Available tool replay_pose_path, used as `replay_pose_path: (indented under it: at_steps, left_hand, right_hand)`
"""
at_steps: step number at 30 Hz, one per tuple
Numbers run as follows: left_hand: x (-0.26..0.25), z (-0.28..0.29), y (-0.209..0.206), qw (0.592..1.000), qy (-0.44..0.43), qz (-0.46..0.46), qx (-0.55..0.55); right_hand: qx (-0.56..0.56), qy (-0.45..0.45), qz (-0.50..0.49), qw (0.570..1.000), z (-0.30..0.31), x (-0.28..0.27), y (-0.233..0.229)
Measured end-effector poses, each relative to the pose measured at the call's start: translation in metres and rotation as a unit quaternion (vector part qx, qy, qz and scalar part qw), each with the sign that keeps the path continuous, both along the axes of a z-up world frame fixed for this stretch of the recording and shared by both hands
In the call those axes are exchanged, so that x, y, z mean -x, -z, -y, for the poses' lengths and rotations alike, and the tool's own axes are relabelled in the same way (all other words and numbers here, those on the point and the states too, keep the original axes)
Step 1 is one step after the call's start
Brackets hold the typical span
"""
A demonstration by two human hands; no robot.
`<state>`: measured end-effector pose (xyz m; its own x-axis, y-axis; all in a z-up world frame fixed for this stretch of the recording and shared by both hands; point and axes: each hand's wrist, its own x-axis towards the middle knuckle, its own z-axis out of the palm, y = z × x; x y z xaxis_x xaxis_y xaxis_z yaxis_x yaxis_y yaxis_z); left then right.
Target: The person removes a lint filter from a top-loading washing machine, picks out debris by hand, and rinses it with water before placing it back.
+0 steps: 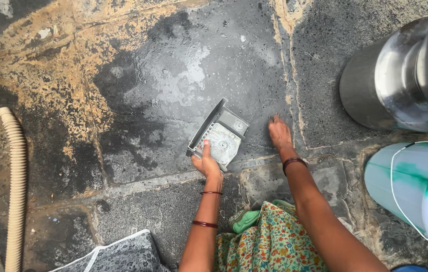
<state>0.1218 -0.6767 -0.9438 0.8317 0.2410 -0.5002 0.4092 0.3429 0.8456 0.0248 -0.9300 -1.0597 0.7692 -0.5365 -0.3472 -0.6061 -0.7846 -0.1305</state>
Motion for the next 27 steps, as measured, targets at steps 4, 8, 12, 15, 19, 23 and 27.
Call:
replay_pose_path:
  at_steps: [4, 8, 12, 15, 19, 23, 27]
  left_hand:
    - [0.008, -0.005, -0.006, 1.000, 0.004, -0.031, -0.005]
    - [0.019, -0.012, -0.033, 0.998, 0.000, -0.038, -0.042]
    - [0.034, -0.020, -0.086, 0.996, -0.019, -0.064, -0.052]
    - [0.047, -0.023, -0.140, 0.998, -0.046, -0.039, 0.003]
    - [0.060, -0.033, -0.229, 0.997, -0.074, -0.020, 0.016]
    - [0.075, -0.051, -0.320, 0.993, -0.099, -0.066, -0.015]
    - [0.082, -0.069, -0.403, 0.991, -0.130, -0.001, 0.010]
  right_hand:
    - [-0.034, 0.018, 0.096, 0.995, -0.008, 0.016, -0.003]
    - [-0.045, 0.086, 0.085, 0.992, -0.024, 0.030, -0.032]
    - [-0.065, 0.170, 0.279, 0.943, -0.055, 0.039, -0.088]
    - [0.035, 0.211, 0.370, 0.904, -0.085, 0.030, -0.148]
    - [-0.334, 0.475, 0.431, 0.691, -0.111, 0.013, -0.241]
    - [-0.460, 0.507, 0.431, 0.588, -0.137, 0.012, -0.343]
    - [-0.521, 0.498, 0.417, 0.554, -0.169, 0.011, -0.450]
